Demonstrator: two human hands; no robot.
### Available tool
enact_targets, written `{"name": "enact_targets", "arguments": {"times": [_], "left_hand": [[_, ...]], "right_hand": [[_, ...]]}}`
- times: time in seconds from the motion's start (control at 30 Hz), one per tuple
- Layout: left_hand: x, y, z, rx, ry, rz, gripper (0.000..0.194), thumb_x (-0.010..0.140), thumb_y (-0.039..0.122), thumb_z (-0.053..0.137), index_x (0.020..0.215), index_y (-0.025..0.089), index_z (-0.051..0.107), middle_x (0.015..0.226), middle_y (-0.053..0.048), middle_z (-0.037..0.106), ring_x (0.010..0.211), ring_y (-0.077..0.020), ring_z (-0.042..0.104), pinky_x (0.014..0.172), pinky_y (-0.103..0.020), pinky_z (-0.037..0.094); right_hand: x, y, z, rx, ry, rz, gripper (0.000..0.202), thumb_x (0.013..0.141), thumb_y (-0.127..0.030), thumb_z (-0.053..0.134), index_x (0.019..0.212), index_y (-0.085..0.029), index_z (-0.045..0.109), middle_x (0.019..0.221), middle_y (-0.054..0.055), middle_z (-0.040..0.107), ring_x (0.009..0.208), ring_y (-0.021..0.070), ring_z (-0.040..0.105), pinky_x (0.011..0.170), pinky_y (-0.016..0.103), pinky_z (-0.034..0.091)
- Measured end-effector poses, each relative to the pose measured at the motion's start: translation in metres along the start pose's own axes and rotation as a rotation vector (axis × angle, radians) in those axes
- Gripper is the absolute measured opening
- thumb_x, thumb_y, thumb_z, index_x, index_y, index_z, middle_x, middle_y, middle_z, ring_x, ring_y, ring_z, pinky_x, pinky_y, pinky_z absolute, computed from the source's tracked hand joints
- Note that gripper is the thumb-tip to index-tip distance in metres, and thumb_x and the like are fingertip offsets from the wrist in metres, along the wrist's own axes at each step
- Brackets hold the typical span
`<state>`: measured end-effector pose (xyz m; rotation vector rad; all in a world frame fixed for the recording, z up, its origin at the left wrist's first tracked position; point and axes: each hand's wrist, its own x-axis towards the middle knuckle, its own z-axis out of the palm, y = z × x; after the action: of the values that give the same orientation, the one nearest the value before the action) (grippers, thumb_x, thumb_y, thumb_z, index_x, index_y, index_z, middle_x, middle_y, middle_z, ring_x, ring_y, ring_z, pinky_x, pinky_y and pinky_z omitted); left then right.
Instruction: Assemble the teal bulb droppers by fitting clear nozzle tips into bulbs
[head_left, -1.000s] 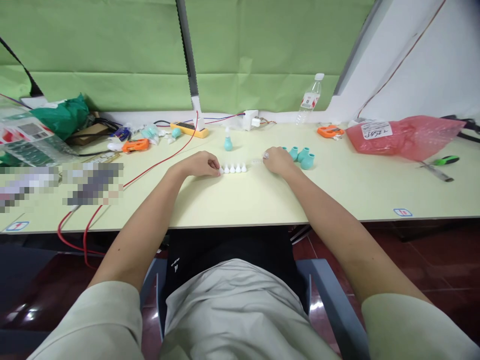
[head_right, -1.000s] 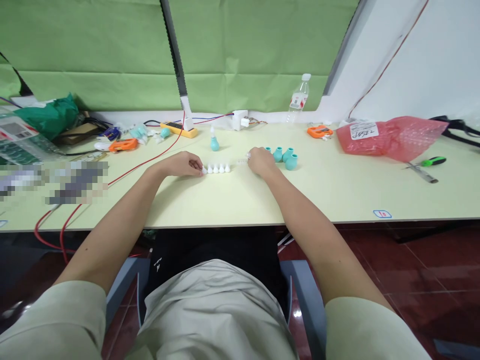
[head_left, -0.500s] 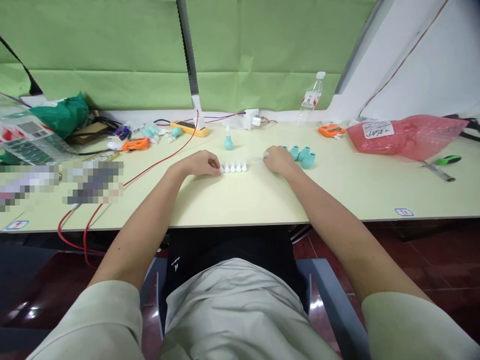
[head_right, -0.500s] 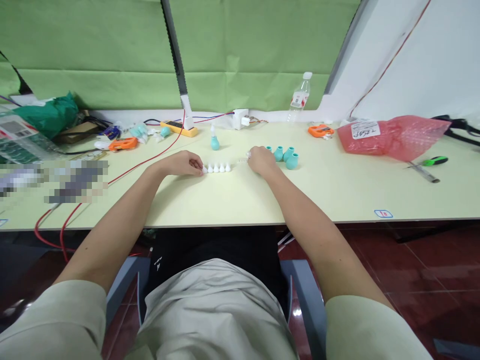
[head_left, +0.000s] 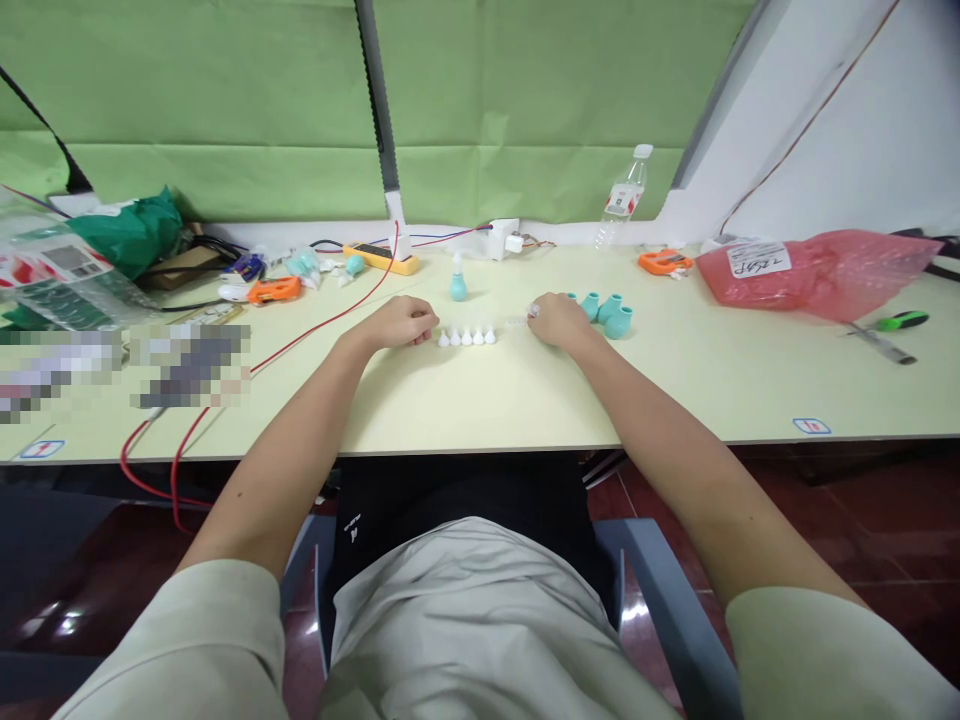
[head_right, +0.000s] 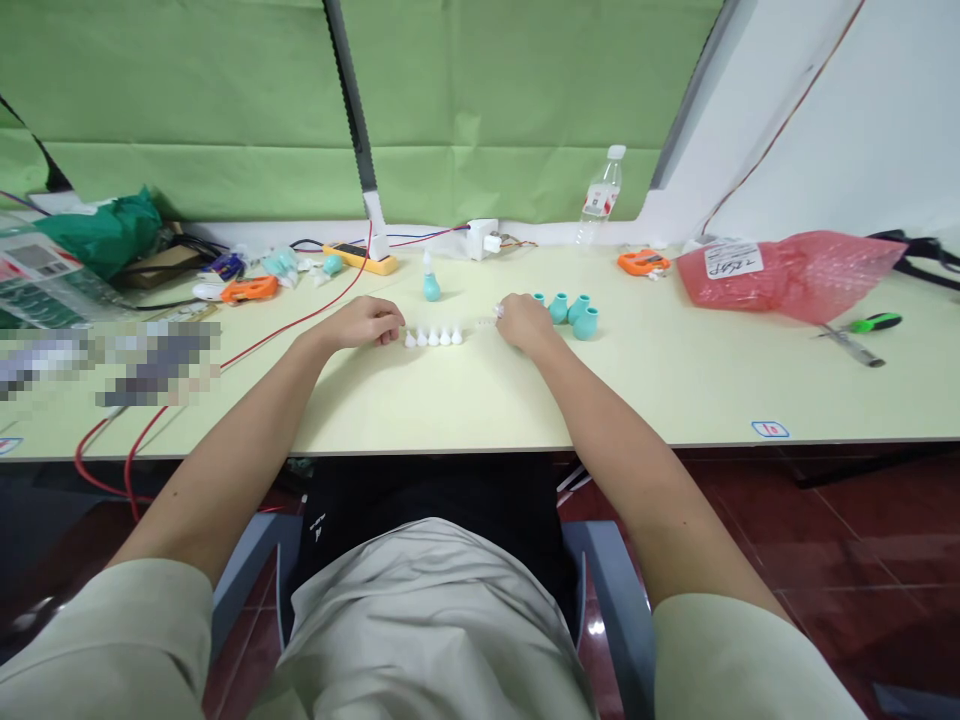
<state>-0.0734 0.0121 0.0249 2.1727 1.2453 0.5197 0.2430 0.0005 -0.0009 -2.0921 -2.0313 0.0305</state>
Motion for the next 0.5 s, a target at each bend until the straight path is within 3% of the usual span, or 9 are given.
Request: {"name": "enact_targets", "arguments": {"times": [0.33, 0.4, 0.5], "left_hand": [[0.001, -0.004, 0.001, 0.053, 0.014, 0.017, 0.022, 0.08, 0.036, 0.059, 0.08, 0.018, 0.071, 0.079, -0.007, 0.076, 0.065, -0.0191, 0.068, 0.061, -0.029, 0.053], [0.003, -0.005, 0.002, 0.11, 0.089, 0.069, 0.021, 0.08, 0.034, 0.058, 0.079, 0.018, 0.072, 0.076, -0.006, 0.074, 0.065, -0.0184, 0.065, 0.06, -0.029, 0.049], [0.003, 0.002, 0.008, 0.155, 0.318, 0.199, 0.019, 0.081, 0.03, 0.057, 0.083, 0.017, 0.071, 0.073, -0.004, 0.07, 0.066, -0.0168, 0.061, 0.062, -0.029, 0.046]], "right_hand": [[0.001, 0.001, 0.0, 0.044, 0.007, 0.021, 0.026, 0.088, -0.022, 0.059, 0.106, -0.013, 0.076, 0.11, 0.022, 0.073, 0.1, 0.0318, 0.067, 0.085, 0.038, 0.051], [-0.003, 0.001, -0.004, 0.061, 0.037, 0.036, 0.023, 0.086, -0.022, 0.06, 0.101, -0.013, 0.076, 0.107, 0.022, 0.072, 0.096, 0.0309, 0.067, 0.083, 0.037, 0.05], [-0.015, -0.007, -0.014, 0.172, 0.15, -0.017, 0.018, 0.086, -0.026, 0.061, 0.089, -0.015, 0.074, 0.094, 0.017, 0.072, 0.088, 0.0284, 0.066, 0.079, 0.036, 0.049]]}}
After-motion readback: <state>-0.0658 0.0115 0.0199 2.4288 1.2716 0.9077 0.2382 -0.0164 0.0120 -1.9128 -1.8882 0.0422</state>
